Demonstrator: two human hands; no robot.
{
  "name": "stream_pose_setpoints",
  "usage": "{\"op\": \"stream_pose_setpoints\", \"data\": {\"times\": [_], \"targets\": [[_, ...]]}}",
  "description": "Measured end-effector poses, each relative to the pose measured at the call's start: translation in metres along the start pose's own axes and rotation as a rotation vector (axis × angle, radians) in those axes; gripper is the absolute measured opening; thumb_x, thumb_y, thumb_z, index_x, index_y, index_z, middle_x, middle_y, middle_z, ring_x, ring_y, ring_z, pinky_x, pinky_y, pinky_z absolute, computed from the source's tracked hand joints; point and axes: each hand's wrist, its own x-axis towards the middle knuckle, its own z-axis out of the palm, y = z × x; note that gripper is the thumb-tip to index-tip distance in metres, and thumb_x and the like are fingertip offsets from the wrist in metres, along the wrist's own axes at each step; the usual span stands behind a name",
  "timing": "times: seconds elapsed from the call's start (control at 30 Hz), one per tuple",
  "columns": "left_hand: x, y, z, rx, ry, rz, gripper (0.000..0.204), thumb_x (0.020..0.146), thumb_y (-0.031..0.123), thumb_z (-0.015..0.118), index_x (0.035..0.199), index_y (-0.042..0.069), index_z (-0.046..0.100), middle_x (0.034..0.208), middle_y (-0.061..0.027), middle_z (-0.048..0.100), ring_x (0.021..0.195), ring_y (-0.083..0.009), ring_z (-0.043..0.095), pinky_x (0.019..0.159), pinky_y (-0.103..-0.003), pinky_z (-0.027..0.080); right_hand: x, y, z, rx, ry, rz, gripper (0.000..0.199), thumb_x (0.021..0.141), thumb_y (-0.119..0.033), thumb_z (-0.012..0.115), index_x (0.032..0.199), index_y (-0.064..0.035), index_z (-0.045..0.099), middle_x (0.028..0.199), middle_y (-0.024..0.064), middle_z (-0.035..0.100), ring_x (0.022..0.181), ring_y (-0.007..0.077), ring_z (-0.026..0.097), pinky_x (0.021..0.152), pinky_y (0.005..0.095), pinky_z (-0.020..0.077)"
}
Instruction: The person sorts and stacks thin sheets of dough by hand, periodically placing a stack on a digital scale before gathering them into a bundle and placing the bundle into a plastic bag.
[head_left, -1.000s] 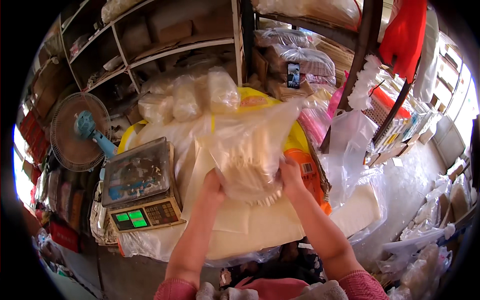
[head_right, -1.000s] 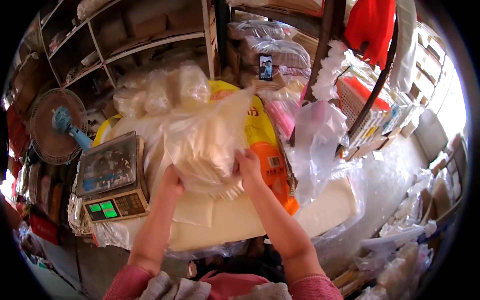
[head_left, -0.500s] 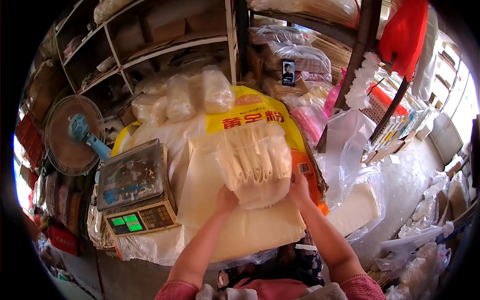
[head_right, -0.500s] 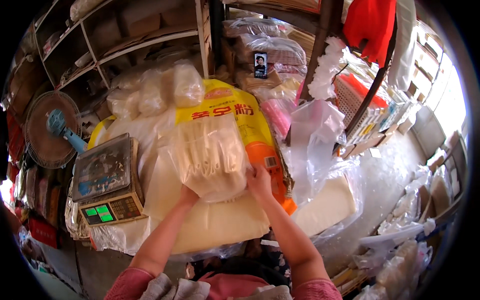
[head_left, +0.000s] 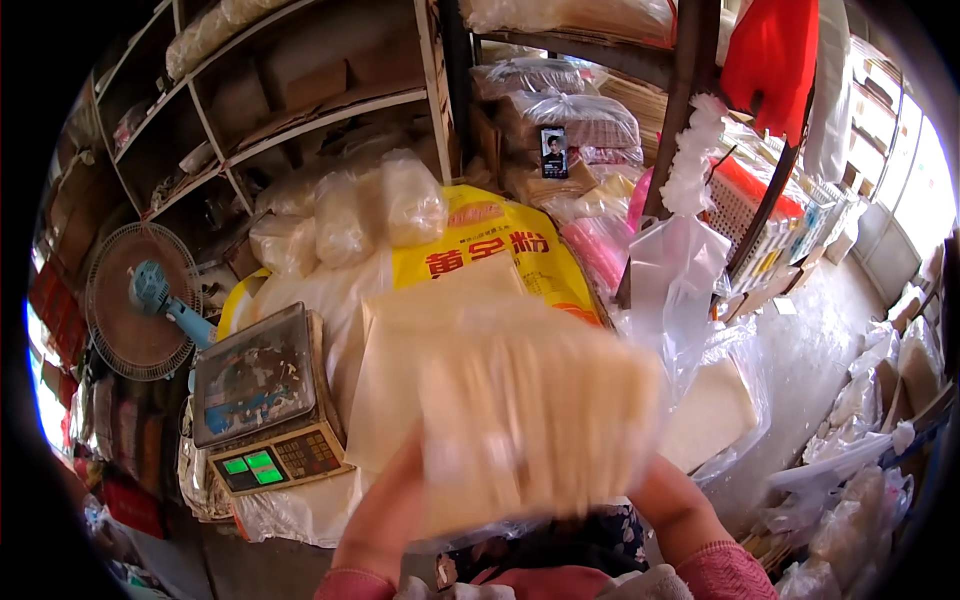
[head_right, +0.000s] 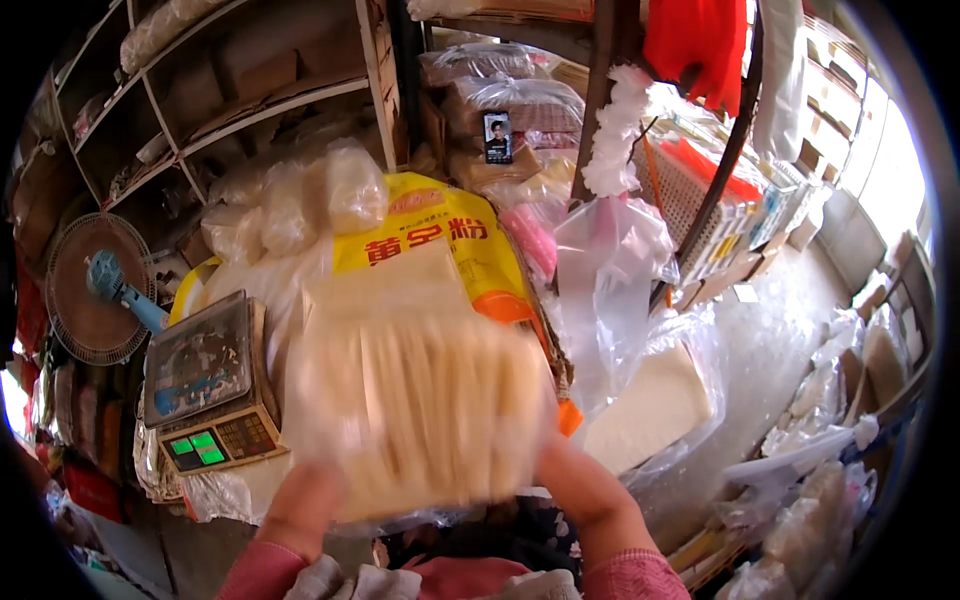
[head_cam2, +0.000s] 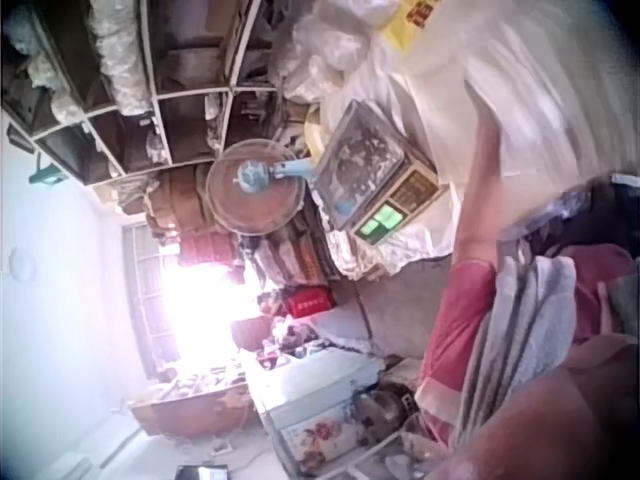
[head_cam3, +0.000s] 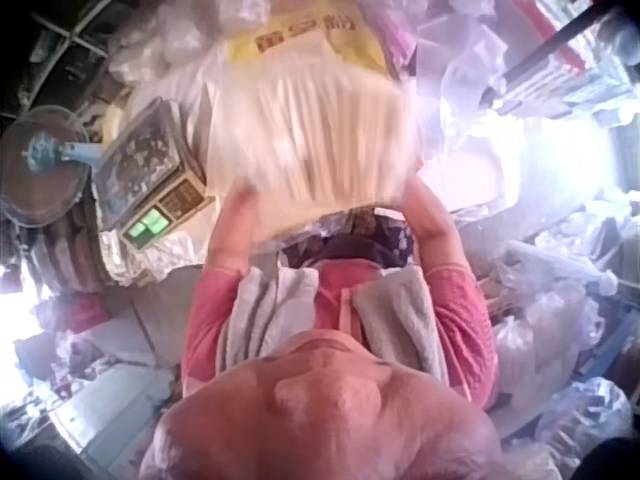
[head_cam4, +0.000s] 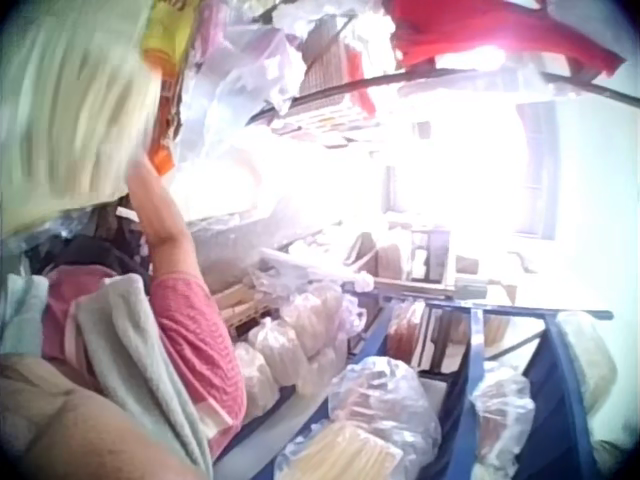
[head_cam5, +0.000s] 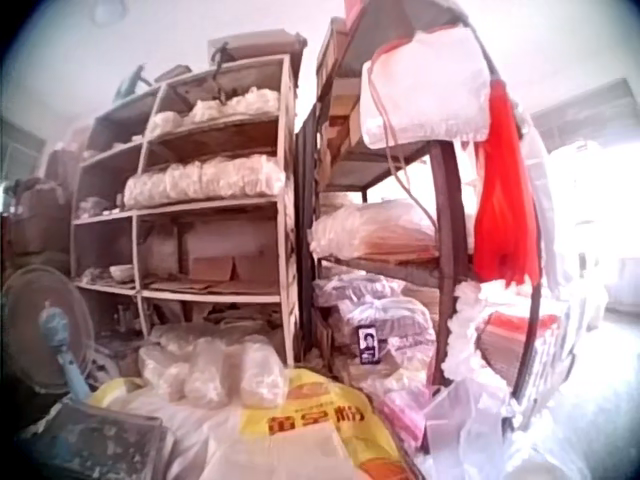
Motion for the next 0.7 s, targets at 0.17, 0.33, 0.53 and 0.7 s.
{"op": "stream_pose_setpoints", "data": {"times": [0.17, 0.33, 0.53, 0.7], "targets": [[0.041, 0.226, 0.013, 0.589, -0.057, 0.784, 0.016, 0.083, -0.001, 0.057, 0.098, 0.003, 0.063, 0.086, -0.0146, 0.066, 0.078, -0.0295, 0.063, 0.071, -0.036, 0.049, 0.002, -0.099, -0.015, -0.038, 0.197, -0.285, 0.026, 0.084, -0.015, 0.064, 0.107, -0.0045, 0.064, 0.103, 0.0087, 0.066, 0.096, 0.0275, 0.062, 0.082, 0.0417, 0.0497], [0.024, 0.262, 0.001, 0.858, -0.371, 1.312, 0.022, 0.075, 0.003, 0.063, 0.096, 0.011, 0.066, 0.098, -0.009, 0.065, 0.091, -0.0282, 0.061, 0.087, -0.044, 0.047, -0.037, -0.121, -0.042, -0.508, 0.109, -0.667, 0.024, 0.082, -0.012, 0.067, 0.105, -0.007, 0.065, 0.101, 0.0053, 0.065, 0.096, 0.0253, 0.061, 0.086, 0.0412, 0.0482], [-0.076, 0.168, -0.03, 1.164, -0.539, 1.275, 0.029, 0.074, 0.006, 0.067, 0.103, 0.01, 0.063, 0.109, -0.0069, 0.06, 0.104, -0.0222, 0.056, 0.092, -0.042, 0.047, -0.122, -0.103, -0.032, -0.887, -0.532, -0.636, 0.019, 0.082, -0.014, 0.069, 0.1, -0.0101, 0.065, 0.079, 0.0042, 0.063, 0.079, 0.0261, 0.062, 0.079, 0.0377, 0.0487], [-0.17, 0.104, -0.014, 0.771, 0.013, 0.711, 0.035, 0.071, 0.001, 0.069, 0.105, 0.005, 0.062, 0.099, -0.0086, 0.061, 0.09, -0.0235, 0.06, 0.084, -0.036, 0.049, -0.145, -0.142, -0.041, -0.694, -0.632, -0.406, 0.025, 0.083, -0.017, 0.066, 0.105, -0.0078, 0.062, 0.089, 0.0106, 0.065, 0.088, 0.03, 0.063, 0.078, 0.0408, 0.0479]]}}
